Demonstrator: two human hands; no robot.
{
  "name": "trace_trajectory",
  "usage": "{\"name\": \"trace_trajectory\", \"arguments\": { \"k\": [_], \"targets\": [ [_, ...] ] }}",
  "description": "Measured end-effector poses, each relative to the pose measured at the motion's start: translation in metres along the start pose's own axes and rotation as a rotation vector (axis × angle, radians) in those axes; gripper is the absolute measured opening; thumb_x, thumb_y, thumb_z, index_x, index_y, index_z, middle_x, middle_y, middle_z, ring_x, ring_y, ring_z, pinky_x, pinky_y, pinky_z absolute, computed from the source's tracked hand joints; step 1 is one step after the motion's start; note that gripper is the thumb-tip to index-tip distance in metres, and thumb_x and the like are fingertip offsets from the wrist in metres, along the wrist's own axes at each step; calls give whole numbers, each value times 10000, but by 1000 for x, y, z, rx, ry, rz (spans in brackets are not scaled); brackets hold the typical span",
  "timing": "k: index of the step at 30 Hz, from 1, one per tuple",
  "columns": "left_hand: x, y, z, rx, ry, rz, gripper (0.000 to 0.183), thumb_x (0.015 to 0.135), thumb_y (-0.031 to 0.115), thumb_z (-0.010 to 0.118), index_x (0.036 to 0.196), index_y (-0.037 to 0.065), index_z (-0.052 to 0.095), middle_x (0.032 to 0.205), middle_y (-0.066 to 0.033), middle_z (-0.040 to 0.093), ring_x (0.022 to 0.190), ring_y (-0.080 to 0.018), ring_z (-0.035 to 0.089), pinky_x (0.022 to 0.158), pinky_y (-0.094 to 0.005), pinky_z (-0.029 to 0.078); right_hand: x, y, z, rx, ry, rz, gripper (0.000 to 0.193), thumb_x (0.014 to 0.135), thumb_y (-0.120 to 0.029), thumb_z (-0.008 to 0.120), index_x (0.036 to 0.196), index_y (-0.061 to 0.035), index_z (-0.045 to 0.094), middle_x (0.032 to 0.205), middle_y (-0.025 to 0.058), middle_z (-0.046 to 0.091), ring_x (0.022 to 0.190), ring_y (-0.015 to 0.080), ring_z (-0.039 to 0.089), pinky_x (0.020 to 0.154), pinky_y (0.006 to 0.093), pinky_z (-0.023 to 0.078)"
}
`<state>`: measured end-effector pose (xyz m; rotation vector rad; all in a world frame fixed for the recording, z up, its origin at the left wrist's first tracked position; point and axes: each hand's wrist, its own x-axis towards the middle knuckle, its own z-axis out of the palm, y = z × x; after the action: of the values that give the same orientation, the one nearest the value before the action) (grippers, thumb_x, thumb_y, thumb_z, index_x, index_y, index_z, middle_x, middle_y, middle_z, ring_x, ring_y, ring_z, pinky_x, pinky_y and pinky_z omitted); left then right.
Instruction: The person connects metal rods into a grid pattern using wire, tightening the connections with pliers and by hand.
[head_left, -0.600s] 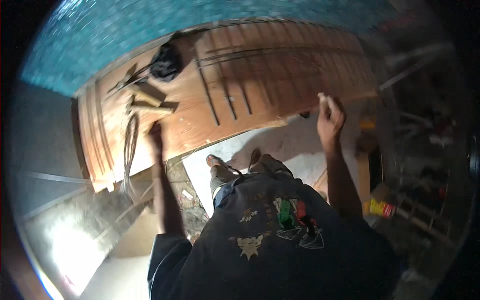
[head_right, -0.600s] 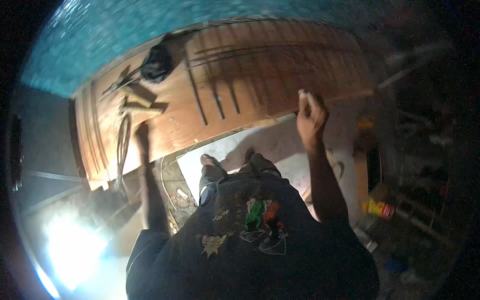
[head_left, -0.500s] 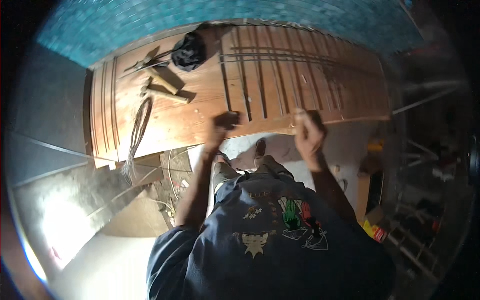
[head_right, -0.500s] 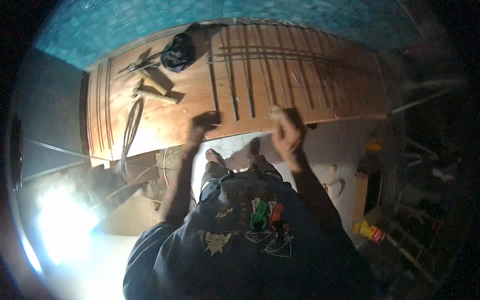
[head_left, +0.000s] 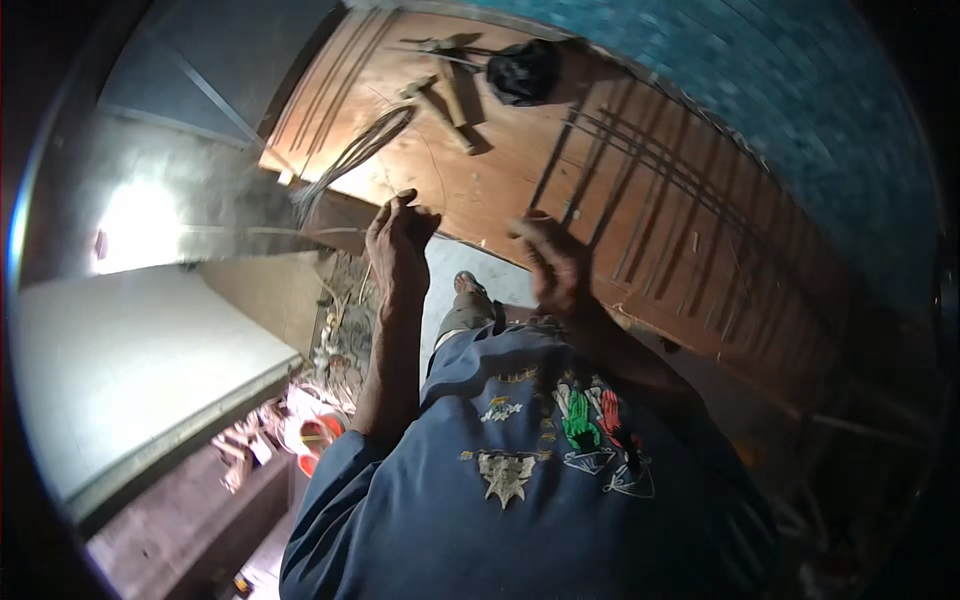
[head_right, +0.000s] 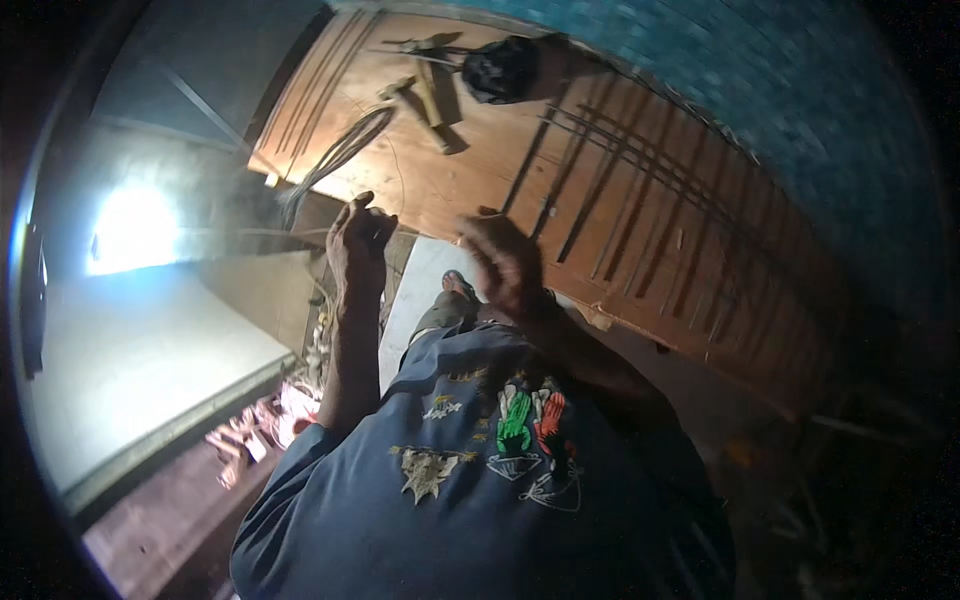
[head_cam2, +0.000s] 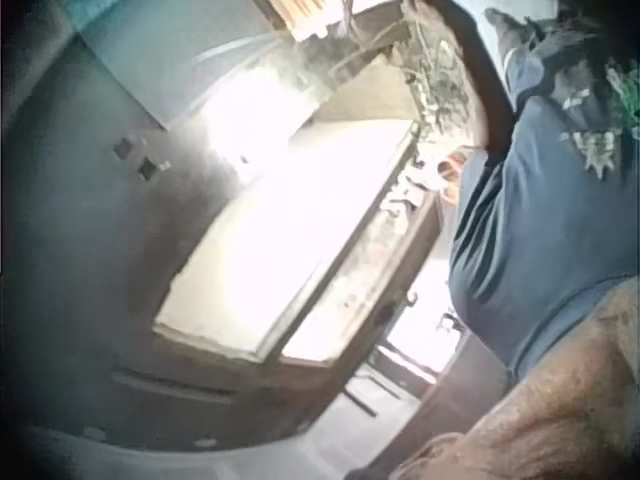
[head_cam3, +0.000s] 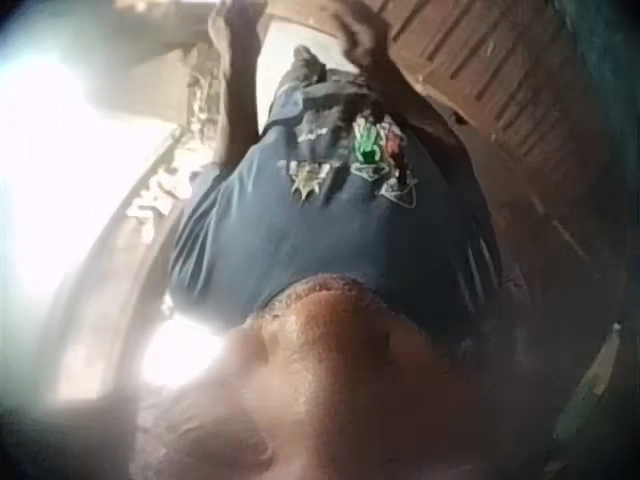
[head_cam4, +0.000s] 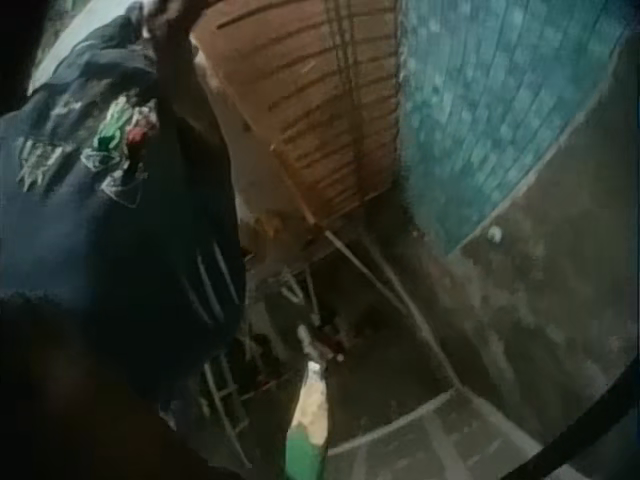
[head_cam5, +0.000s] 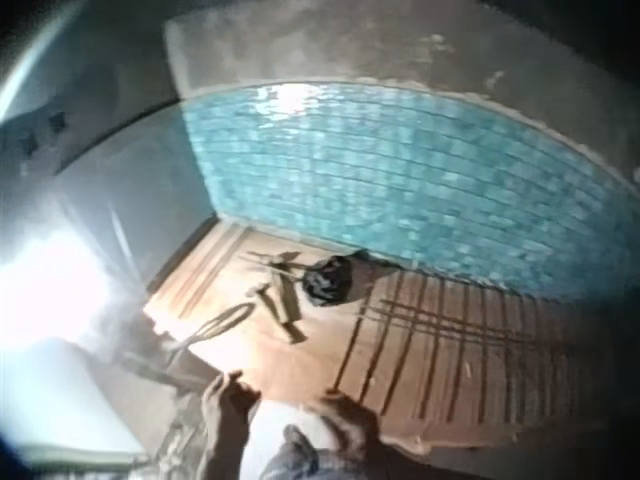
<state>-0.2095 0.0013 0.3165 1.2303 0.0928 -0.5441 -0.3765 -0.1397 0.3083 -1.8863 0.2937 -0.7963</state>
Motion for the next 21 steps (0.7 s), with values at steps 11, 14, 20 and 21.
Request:
{"name": "trace_trajectory", "arguments": {
  "k": [11,14,20,21],
  "targets": [
    [-10,35,-232,-111,629,442,177,1008,175,490,1040,31,587,597,68,367,516,-44,329,495,-237,315,191,-72,-27,-146,443,-370,381,1035,-279,449,1169,30,629,899,97,696,840,190,672,772,332,554],
    [-11,28,-229,-271,546,434,190,1024,195,490,1091,30,557,628,55,389,527,-52,343,520,-244,364,270,-51,22,-672,312,-768,506,936,-339,648,1285,20,569,1118,201,653,1014,351,634,882,427,515],
    [-16,33,-143,-468,408,310,187,1018,198,518,1080,37,589,657,30,443,546,-70,409,542,-261,385,120,-6,201,156,-622,319,648,922,-465,612,1323,26,480,1091,237,632,1022,344,629,857,403,520],
    [-17,24,-133,-445,340,294,194,1011,222,537,1049,43,603,665,26,469,566,-76,434,558,-258,406,96,-14,217,439,-722,620,583,944,-443,594,1320,-5,509,1060,206,650,1002,292,651,818,362,543]
  ]
}}
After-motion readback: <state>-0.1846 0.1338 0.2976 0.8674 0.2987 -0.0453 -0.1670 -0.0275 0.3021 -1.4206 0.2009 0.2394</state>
